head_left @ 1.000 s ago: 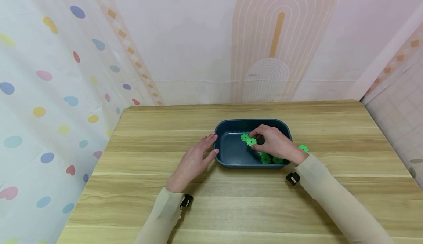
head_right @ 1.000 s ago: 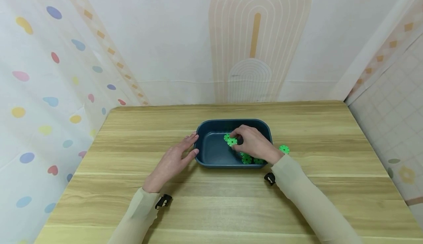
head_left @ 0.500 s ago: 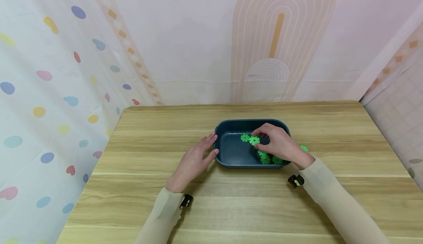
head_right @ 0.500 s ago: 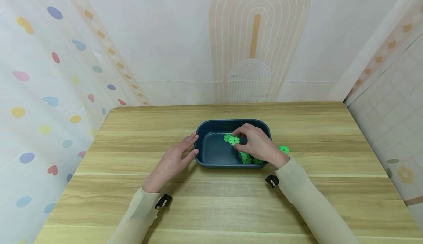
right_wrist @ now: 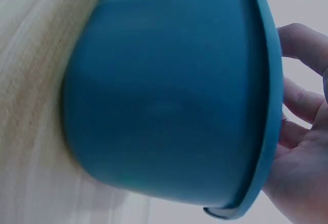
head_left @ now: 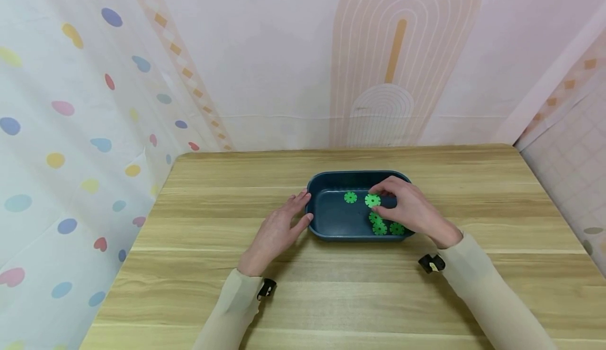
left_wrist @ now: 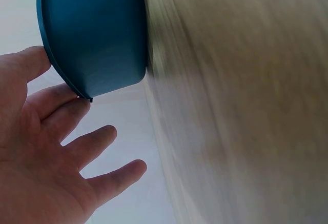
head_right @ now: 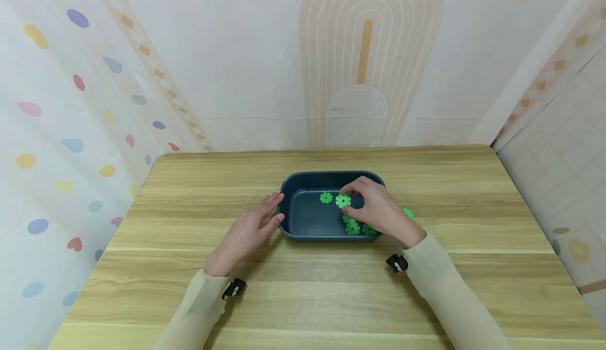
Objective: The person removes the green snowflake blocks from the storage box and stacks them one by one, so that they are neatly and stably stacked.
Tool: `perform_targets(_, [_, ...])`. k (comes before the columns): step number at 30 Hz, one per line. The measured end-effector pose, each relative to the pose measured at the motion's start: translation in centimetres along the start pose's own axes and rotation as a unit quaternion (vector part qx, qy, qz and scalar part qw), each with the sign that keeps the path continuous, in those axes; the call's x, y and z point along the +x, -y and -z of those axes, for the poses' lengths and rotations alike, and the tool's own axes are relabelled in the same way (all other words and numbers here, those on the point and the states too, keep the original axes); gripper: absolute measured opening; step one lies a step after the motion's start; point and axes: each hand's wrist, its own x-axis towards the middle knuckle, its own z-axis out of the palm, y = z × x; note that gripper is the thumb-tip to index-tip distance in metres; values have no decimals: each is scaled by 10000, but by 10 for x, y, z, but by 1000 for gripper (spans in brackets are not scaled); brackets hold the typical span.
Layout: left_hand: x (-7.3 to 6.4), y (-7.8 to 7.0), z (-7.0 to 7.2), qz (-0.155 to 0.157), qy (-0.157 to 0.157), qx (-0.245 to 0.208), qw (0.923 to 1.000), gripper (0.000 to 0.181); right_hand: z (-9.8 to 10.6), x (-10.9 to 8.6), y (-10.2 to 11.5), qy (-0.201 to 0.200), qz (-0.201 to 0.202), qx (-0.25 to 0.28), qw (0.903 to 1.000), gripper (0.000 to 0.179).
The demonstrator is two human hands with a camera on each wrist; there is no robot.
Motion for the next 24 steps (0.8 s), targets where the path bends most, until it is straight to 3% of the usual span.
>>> perform_targets(24, [0,2,0,-143,-9,-77,9999,57,15,-24,-4,-231,-357,108,9990,31])
